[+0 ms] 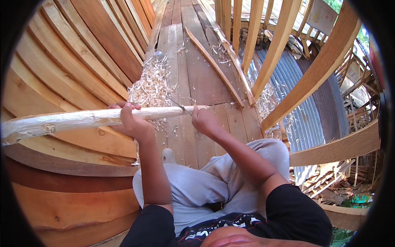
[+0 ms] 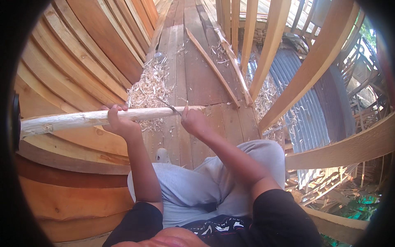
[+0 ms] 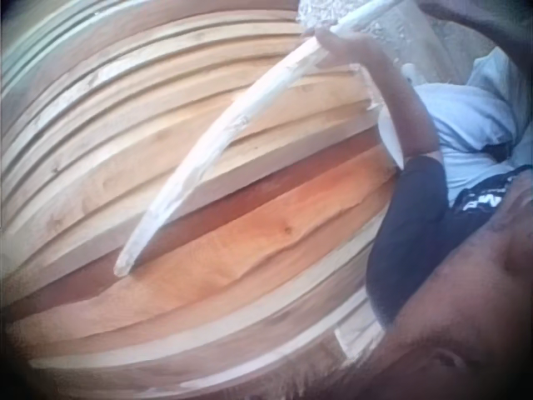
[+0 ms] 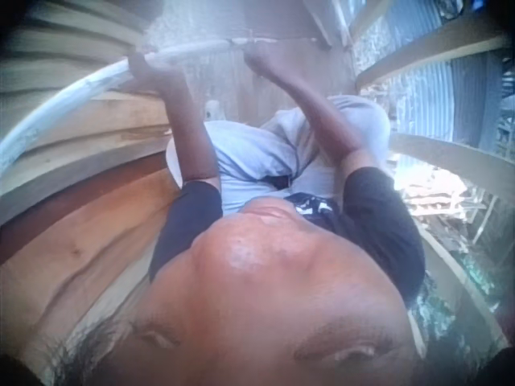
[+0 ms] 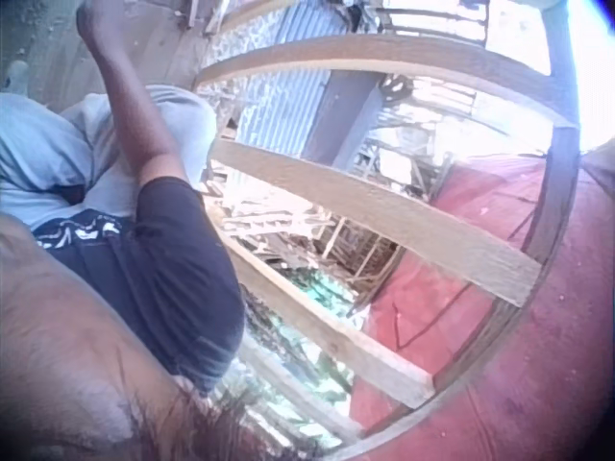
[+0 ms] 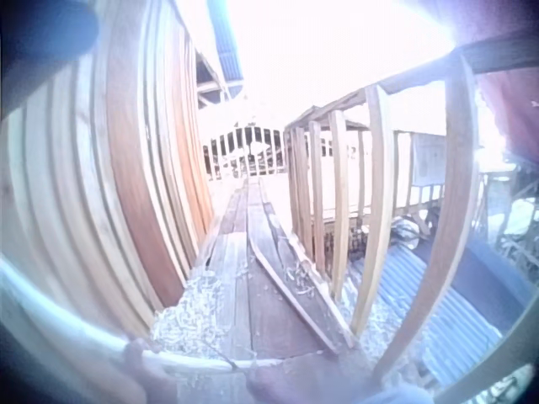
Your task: The person carves a long wooden stick using a knife, repeatedly shaving off thin layers of wood. The person holds the stick with one hand and uses the knife with the other to shape the wood, creating wood shavings that accumulate on the floor.
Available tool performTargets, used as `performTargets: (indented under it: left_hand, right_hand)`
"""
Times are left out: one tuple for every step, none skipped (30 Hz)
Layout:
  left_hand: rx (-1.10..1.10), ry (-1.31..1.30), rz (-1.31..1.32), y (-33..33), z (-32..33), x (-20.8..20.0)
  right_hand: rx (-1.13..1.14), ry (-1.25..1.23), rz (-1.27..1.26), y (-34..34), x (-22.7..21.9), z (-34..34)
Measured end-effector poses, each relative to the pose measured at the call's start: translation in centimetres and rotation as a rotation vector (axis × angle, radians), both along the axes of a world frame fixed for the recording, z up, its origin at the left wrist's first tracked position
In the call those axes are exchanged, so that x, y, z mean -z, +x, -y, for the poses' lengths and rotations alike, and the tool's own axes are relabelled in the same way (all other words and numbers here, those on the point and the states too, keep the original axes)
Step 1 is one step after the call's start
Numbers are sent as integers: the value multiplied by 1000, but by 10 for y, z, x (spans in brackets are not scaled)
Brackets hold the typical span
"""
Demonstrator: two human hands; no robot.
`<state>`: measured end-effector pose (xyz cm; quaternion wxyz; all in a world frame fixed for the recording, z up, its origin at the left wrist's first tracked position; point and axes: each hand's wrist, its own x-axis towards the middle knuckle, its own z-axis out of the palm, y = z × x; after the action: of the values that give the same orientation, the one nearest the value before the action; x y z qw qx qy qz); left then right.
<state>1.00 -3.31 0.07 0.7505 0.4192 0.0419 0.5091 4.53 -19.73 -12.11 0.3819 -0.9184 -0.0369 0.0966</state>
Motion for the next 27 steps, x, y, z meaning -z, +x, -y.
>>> performTargets:
  left_hand:
    - [12,14,-3,-2,0,-1]
    - [24,29,-7,-3,0,-2]
    - [36,45,-11,-2,-1,-2]
    - [67,55,4,-3,-2,0]
    - [59,73,22,-2,-2,1]
    - [51,92,39,-1,1,0]
    - [36,120,49,-2,-2,-1]
    - [1,180,77,1,-8,3]
    - [5,172,95,2,-10,2]
    - [23,157,105,3,-7,2]
    - [40,143,116,4,-5,2]
    - [101,131,111,2,-5,1]
    - [160,125,104,-5,-6,-2]
    - [230,111,93,-7,-3,-1]
    - [216,104,99,-6,-1,0]
    - [190,102,102,-4,-1,0]
    - [155,106,103,-4,-4,0]
    - [140,102,101,-4,-7,1]
    - [120,99,99,-6,-12,1]
    - [116,87,100,-5,-11,2]
    - [109,83,92,-4,-11,2]
    - [115,71,81,-3,-5,2]
    - [114,63,65,-3,-2,1]
    - [98,50,47,-3,3,-2]
    - [84,53,47,-2,2,-3]
    - [71,57,48,-2,1,-2]
    - [58,60,48,-2,0,-2]
  right_hand:
    - [-36,5,-11,-1,-5,1]
    - [-73,10,-23,-2,-10,1]
    - [-109,14,-36,-2,-15,2]
    - [-144,-11,89,0,-13,1]
    - [-180,62,-50,6,-13,9]
    - [-214,135,-190,12,-15,19]
    - [-256,216,-337,13,-23,22]
    - [-293,276,-363,16,-24,25]
    - [-331,335,-390,19,-23,28]
    - [-355,393,-424,20,-19,31]
    - [-329,492,-464,19,-13,31]
    - [-302,591,-502,18,-6,30]
    - [-278,698,-542,19,1,27]
    - [-285,697,-586,25,14,30]
    - [-290,696,-629,32,28,35]
    - [-307,696,-678,35,36,34]
    - [-226,472,-443,26,25,22]
    - [-143,249,-207,14,15,7]
    - [-66,29,31,1,-4,-8]
    - [-23,43,-43,-8,-26,-11]
    - [10,54,-4,-3,-18,-13]
    - [56,56,33,4,-3,-7]
    - [95,62,66,5,3,-5]
    - [111,36,60,5,7,-1]
    - [116,21,58,6,2,-4]
    - [122,6,55,4,-2,-7]
    - [75,-22,44,-2,-7,-7]
